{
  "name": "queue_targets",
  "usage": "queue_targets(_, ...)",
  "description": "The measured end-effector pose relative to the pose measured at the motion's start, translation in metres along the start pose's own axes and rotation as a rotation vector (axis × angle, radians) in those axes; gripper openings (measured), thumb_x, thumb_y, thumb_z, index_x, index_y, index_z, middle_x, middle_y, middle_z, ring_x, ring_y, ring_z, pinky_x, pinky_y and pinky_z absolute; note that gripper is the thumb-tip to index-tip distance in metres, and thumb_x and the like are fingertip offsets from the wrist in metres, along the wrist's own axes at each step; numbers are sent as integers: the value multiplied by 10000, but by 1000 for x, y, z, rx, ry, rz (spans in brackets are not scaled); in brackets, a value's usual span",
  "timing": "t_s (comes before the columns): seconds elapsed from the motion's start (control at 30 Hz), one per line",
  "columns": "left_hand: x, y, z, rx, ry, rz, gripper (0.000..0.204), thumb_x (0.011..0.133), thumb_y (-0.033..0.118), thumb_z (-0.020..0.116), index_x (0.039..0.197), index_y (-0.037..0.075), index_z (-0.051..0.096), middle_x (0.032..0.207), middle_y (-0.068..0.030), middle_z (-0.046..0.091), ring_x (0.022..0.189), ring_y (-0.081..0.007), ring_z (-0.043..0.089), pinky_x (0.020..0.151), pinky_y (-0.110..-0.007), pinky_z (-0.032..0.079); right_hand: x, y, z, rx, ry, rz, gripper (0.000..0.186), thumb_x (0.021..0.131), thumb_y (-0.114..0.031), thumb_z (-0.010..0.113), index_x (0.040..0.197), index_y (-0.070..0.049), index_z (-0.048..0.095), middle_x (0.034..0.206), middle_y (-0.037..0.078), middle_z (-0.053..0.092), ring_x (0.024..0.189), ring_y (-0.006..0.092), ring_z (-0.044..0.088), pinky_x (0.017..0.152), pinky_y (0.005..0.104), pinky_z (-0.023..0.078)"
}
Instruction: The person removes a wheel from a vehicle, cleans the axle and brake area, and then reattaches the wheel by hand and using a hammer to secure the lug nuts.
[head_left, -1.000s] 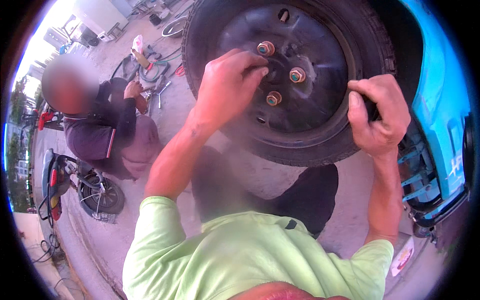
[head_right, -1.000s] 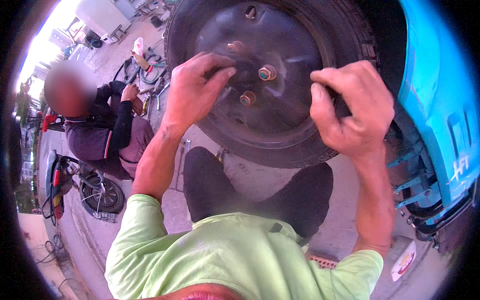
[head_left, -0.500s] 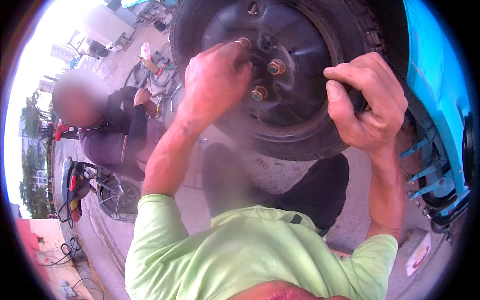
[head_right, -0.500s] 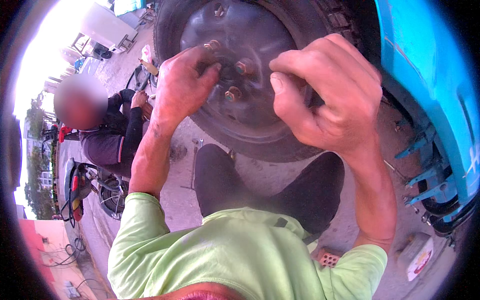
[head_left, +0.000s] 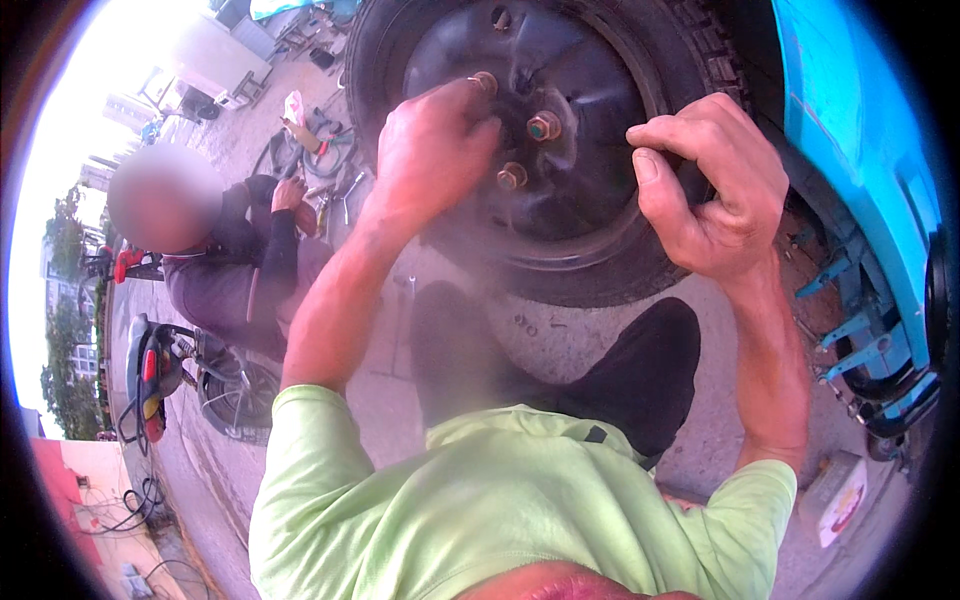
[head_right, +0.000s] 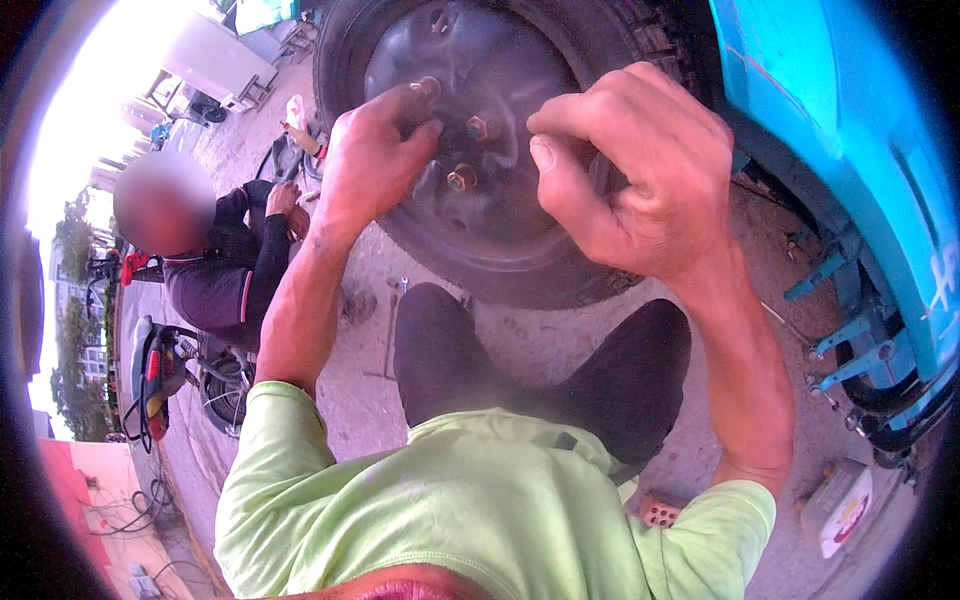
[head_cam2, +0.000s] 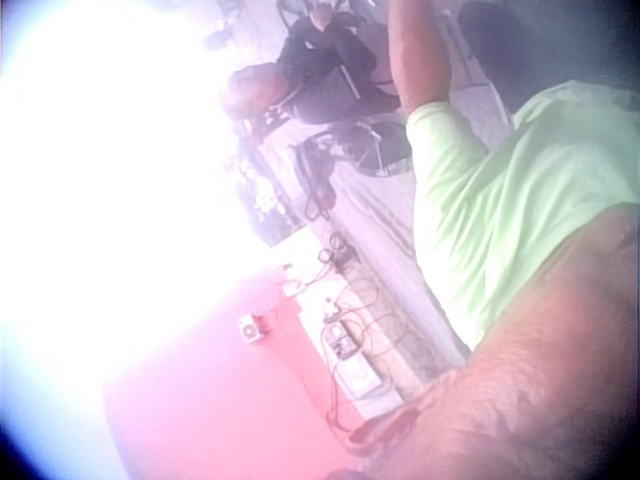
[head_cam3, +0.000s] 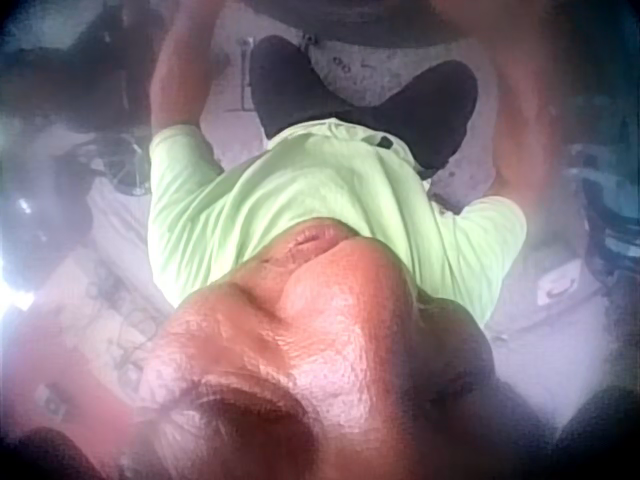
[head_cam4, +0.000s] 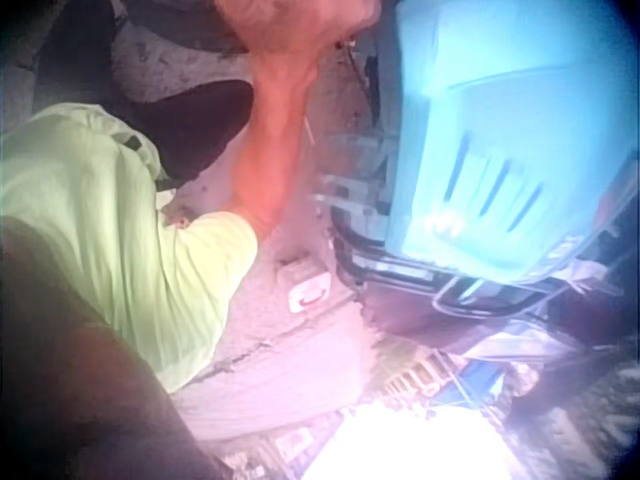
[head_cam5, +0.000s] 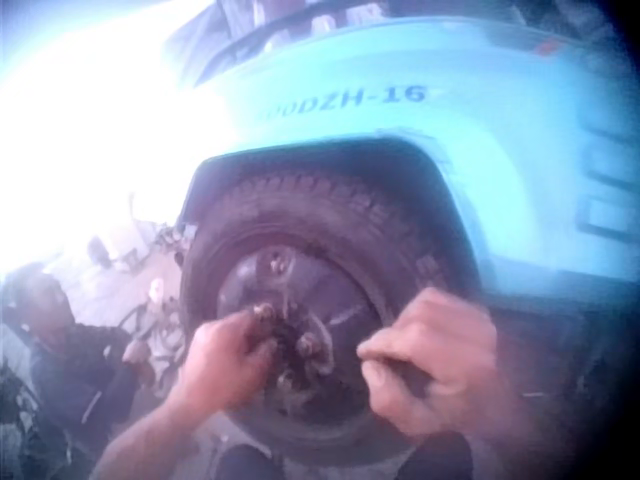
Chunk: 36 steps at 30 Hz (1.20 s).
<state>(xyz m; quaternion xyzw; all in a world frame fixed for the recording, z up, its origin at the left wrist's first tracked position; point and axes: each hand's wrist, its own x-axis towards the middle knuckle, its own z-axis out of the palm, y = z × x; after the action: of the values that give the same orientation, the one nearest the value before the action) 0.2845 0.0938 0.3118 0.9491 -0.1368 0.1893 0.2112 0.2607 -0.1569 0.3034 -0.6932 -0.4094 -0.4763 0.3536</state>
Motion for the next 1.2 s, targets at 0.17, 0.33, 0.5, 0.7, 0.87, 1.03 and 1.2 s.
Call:
queue_targets(0.17,14,10,-7,284,-127,9,325,800,239,655,1081,83,699,959,-200,706,934,-382,681,833,-454,534,1,-2,-1,-5,-9,12,123,674,-2,697,789,-42,676,656,73,597,588,251,572,554,327,459)
queue_targets(0.33,16,15,-4,315,-146,-7,333,796,252,634,1071,75,693,955,-215,698,945,-397,672,851,-468,525,-3,-2,-4,-35,26,17,145,682,-20,713,822,-46,684,679,71,606,594,245,573,557,333,462)
queue_targets(0.5,13,7,-3,222,-126,-34,350,794,254,645,1067,41,686,943,-225,698,927,-393,681,843,-443,528,-62,-41,-23,-243,122,326,362,706,-88,765,1056,-55,678,903,95,661,776,217,616,682,336,496)
queue_targets(0.7,9,5,4,7,-72,-112,313,790,202,668,1036,9,686,884,-180,718,844,-288,689,802,-383,525,-156,-73,1,127,78,1365,841,643,-159,861,1364,21,466,1296,136,581,1139,225,559,969,360,453)
queue_targets(0.87,8,0,3,-112,-117,-195,314,834,176,712,1068,-32,696,858,-110,730,779,-155,670,745,-312,514,-201,-68,55,675,-22,1430,850,647,-123,875,1375,30,464,1322,149,591,1228,236,547,1071,356,409)
queue_targets(1.03,7,-9,3,-199,-123,-223,295,820,218,737,992,-19,713,791,-112,723,706,-154,675,695,-309,534,-228,-76,91,1015,6,1538,740,680,-119,867,1322,35,532,1292,138,612,1218,227,552,1070,366,413)
queue_targets(1.2,6,-14,7,-274,-113,-236,306,799,240,772,983,-1,734,792,-105,728,697,-148,672,679,-302,529,-246,-81,129,954,69,1322,680,713,-129,855,1298,35,552,1277,121,620,1206,223,554,1055,370,420)
